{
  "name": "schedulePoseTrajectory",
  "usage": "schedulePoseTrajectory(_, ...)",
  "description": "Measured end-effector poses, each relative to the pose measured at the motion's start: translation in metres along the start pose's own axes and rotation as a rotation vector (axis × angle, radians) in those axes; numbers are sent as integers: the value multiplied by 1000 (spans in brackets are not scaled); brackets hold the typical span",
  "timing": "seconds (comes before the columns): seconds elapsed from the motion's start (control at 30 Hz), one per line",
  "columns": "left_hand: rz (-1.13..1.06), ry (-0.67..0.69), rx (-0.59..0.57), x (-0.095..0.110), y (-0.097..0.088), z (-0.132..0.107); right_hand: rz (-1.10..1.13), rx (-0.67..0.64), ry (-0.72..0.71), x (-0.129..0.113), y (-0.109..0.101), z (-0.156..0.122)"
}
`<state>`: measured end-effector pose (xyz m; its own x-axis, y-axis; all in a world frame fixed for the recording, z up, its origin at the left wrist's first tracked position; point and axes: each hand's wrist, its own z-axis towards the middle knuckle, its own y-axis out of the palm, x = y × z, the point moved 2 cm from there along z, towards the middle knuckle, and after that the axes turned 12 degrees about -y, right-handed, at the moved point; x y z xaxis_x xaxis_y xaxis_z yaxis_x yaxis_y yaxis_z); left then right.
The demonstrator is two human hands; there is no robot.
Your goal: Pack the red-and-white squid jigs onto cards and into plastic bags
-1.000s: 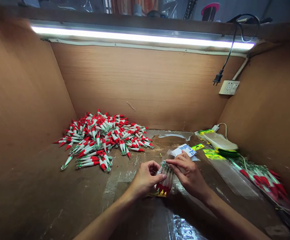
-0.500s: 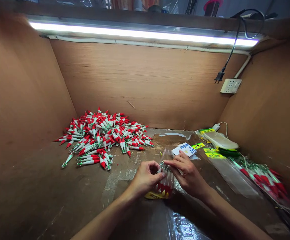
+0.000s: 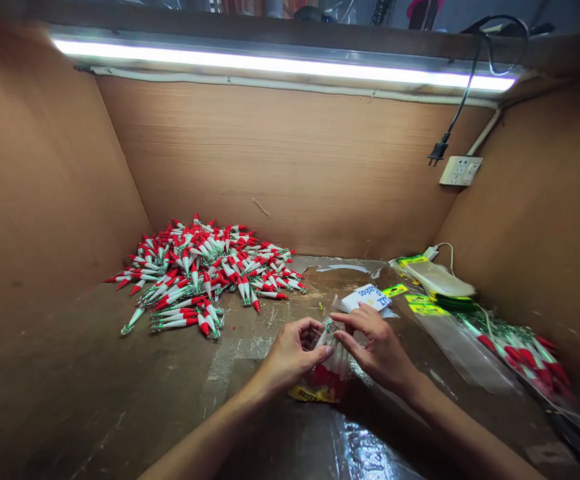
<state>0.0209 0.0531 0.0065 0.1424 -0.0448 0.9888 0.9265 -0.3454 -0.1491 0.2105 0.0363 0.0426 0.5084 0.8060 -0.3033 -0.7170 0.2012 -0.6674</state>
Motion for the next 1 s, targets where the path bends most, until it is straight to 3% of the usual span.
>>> schedulePoseTrajectory(0.33,-130,-62,-22,-3,2,1,102,-12,139,5,2,-2)
schedulePoseTrajectory(0.5,-71,-14,21,3,0,-2,131,42,226,8,1,-2)
schedulePoseTrajectory(1.0,8,19,60,2,3,-4,53,106,121,-3,-1,-2)
